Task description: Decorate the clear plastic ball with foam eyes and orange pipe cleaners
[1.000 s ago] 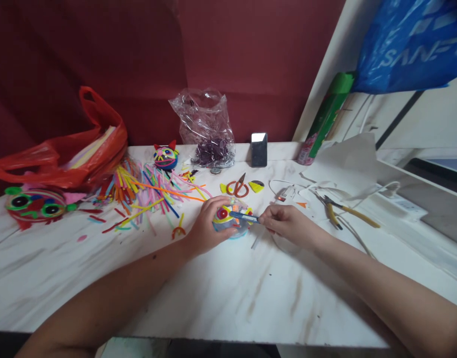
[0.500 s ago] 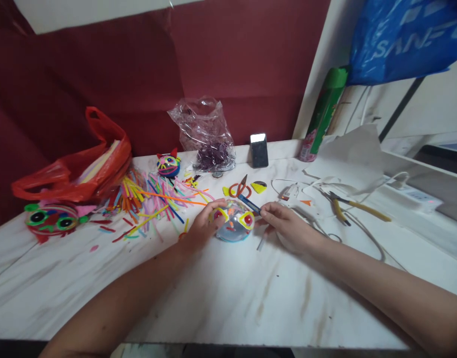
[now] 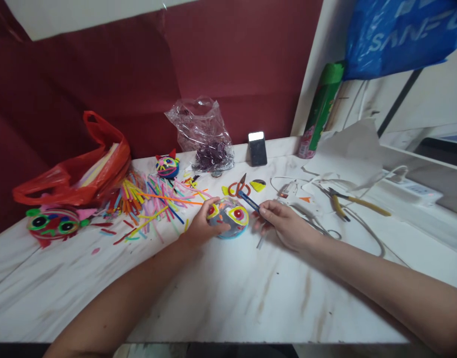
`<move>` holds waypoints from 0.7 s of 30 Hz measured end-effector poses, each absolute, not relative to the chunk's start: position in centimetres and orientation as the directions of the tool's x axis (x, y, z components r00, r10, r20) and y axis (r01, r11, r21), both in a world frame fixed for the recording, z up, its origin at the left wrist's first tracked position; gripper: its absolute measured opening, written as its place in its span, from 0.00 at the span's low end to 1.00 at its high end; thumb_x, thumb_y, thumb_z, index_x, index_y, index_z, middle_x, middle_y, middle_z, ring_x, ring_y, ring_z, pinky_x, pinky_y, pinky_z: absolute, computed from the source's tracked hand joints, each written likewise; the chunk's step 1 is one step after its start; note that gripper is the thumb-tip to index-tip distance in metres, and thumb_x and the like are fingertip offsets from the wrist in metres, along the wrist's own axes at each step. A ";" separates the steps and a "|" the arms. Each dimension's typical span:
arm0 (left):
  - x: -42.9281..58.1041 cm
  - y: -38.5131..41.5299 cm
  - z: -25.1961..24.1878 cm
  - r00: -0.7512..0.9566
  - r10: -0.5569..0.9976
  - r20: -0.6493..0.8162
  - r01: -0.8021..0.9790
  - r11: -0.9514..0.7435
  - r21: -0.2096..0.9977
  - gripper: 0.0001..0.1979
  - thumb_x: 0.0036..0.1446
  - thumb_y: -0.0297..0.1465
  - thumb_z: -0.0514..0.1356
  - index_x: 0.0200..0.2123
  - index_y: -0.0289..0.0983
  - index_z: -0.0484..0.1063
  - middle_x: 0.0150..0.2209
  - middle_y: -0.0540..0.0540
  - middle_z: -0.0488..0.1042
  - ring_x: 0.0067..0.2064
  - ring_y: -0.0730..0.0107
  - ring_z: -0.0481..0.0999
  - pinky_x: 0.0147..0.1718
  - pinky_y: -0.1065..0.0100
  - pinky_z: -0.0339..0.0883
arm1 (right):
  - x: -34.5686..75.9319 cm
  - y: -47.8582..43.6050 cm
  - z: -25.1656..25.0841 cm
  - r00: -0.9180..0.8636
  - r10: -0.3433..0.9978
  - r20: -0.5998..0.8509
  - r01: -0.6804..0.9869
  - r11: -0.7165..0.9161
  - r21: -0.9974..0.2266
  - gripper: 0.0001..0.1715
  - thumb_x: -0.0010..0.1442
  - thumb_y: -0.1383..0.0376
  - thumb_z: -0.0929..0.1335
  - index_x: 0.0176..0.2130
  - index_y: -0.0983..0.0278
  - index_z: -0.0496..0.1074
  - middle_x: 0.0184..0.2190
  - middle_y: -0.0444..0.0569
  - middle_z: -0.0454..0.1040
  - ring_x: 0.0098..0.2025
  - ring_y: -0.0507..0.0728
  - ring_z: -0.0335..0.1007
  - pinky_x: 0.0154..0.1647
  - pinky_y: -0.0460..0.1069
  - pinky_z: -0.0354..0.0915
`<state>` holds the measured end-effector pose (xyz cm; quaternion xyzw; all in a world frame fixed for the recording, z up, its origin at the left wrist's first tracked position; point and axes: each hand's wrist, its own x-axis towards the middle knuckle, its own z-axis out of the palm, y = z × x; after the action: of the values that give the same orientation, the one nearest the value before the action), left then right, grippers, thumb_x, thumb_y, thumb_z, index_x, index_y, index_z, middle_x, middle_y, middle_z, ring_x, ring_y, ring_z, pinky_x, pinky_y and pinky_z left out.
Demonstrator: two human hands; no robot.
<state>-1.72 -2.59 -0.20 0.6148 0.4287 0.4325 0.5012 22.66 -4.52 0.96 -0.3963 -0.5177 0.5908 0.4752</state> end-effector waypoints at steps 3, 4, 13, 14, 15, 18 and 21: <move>-1.9 -2.4 -0.4 0.246 0.966 0.077 0.029 -0.087 0.996 0.43 0.36 0.34 0.72 0.58 0.42 0.60 0.53 0.43 0.70 0.48 0.57 0.74 0.44 0.63 0.69 | 23.6 -3.8 1.5 -0.129 0.989 0.078 -0.086 0.067 -0.994 0.26 0.47 0.44 0.72 0.29 0.63 0.66 0.20 0.39 0.66 0.19 0.46 0.58 0.21 0.45 0.58; -2.0 -2.3 -0.4 0.231 0.971 0.067 -0.005 -0.067 0.998 0.43 0.36 0.34 0.72 0.57 0.43 0.61 0.53 0.44 0.70 0.47 0.58 0.75 0.42 0.64 0.69 | 24.0 -3.4 1.7 -0.088 0.992 0.092 -0.052 0.088 -0.995 0.25 0.48 0.44 0.72 0.28 0.63 0.66 0.19 0.38 0.65 0.19 0.46 0.56 0.20 0.45 0.56; -1.4 -1.4 -0.6 0.130 0.989 0.075 -0.322 -0.029 0.946 0.36 0.40 0.35 0.68 0.55 0.39 0.62 0.50 0.42 0.73 0.44 0.62 0.77 0.41 0.64 0.70 | 27.4 0.1 2.1 0.210 0.952 0.224 -0.020 0.233 -0.972 0.21 0.49 0.49 0.71 0.29 0.62 0.65 0.20 0.39 0.64 0.19 0.47 0.54 0.19 0.45 0.54; -1.4 -1.3 -0.7 0.108 0.991 0.073 -0.326 -0.034 0.945 0.35 0.41 0.35 0.68 0.55 0.40 0.63 0.49 0.43 0.74 0.42 0.64 0.77 0.40 0.66 0.70 | 28.0 0.6 2.0 0.261 0.933 0.247 -0.002 0.256 -0.967 0.21 0.49 0.48 0.70 0.29 0.61 0.64 0.19 0.38 0.64 0.19 0.47 0.54 0.19 0.45 0.54; -1.4 -1.3 -0.8 0.082 0.994 0.072 -0.328 -0.041 0.944 0.34 0.42 0.35 0.68 0.54 0.40 0.63 0.48 0.44 0.74 0.41 0.66 0.77 0.38 0.68 0.70 | 28.6 1.2 2.0 0.307 0.914 0.267 0.022 0.274 -0.962 0.22 0.49 0.47 0.69 0.30 0.61 0.63 0.19 0.38 0.63 0.18 0.47 0.53 0.19 0.45 0.54; -1.4 -1.1 -1.0 0.059 0.994 0.094 -0.336 -0.069 0.939 0.34 0.41 0.35 0.68 0.54 0.41 0.64 0.44 0.46 0.76 0.37 0.69 0.77 0.33 0.72 0.69 | 30.5 2.5 1.8 0.370 0.881 0.295 0.095 0.280 -0.955 0.22 0.51 0.45 0.66 0.31 0.60 0.61 0.19 0.37 0.62 0.17 0.47 0.52 0.18 0.45 0.52; -1.6 -1.0 -1.1 0.091 0.988 0.127 -0.363 -0.086 0.928 0.34 0.42 0.37 0.67 0.54 0.40 0.63 0.45 0.45 0.76 0.39 0.68 0.76 0.35 0.71 0.69 | 31.6 3.0 1.5 0.325 0.899 0.295 0.177 0.249 -0.952 0.19 0.52 0.47 0.65 0.31 0.60 0.61 0.19 0.38 0.62 0.18 0.48 0.53 0.18 0.45 0.52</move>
<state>-1.57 -1.03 -1.10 0.4547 0.3437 0.5800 0.5820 31.55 2.99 1.50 -0.5372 -0.5006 0.2951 0.6114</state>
